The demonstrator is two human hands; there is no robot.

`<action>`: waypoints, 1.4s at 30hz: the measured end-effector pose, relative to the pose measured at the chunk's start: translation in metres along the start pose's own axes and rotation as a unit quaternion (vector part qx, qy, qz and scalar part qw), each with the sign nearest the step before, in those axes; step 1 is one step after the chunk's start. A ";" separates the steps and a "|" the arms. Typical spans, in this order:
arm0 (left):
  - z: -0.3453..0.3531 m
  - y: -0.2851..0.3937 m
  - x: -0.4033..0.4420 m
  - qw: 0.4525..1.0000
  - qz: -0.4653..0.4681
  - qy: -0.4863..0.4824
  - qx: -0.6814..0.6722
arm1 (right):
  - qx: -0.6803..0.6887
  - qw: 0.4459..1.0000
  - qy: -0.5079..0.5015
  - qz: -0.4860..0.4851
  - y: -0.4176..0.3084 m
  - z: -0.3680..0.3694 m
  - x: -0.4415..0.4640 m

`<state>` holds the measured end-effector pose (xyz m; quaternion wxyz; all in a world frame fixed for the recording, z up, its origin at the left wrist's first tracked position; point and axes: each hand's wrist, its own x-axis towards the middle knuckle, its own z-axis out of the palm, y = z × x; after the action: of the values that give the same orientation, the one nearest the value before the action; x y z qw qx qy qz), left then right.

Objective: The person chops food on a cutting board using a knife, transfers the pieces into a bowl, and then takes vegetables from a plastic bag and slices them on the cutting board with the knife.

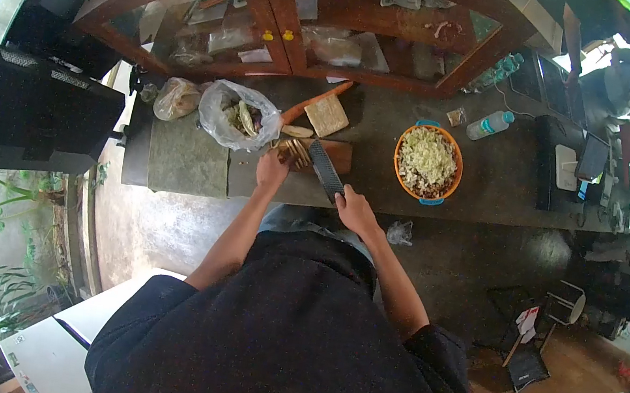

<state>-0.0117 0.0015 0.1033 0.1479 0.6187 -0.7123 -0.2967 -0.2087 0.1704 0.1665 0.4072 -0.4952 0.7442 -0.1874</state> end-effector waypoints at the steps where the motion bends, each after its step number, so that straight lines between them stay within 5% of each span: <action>1: -0.004 0.006 0.002 0.999 -0.035 -0.021 0.022 | 0.000 1.000 0.003 0.000 -0.002 -0.001 0.003; 9: 0.002 -0.012 0.016 0.997 0.050 -0.018 -0.064 | 0.054 0.993 -0.055 0.092 -0.006 0.002 0.012; 19: 0.002 -0.016 0.019 0.994 0.065 -0.013 -0.093 | 0.062 0.990 -0.114 0.058 -0.024 0.008 0.021; 28: -0.017 -0.030 0.020 0.998 -0.036 -0.044 0.031 | 0.048 0.989 -0.135 0.024 -0.035 0.025 0.037; 42: -0.031 -0.054 0.019 0.998 -0.024 -0.009 0.050 | 0.050 0.983 -0.166 0.067 -0.053 0.015 0.040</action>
<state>0.0454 -0.0274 0.0917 0.1035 0.6395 -0.7126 -0.2695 -0.1731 0.1131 0.1771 0.5612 -0.4473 0.6873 -0.1122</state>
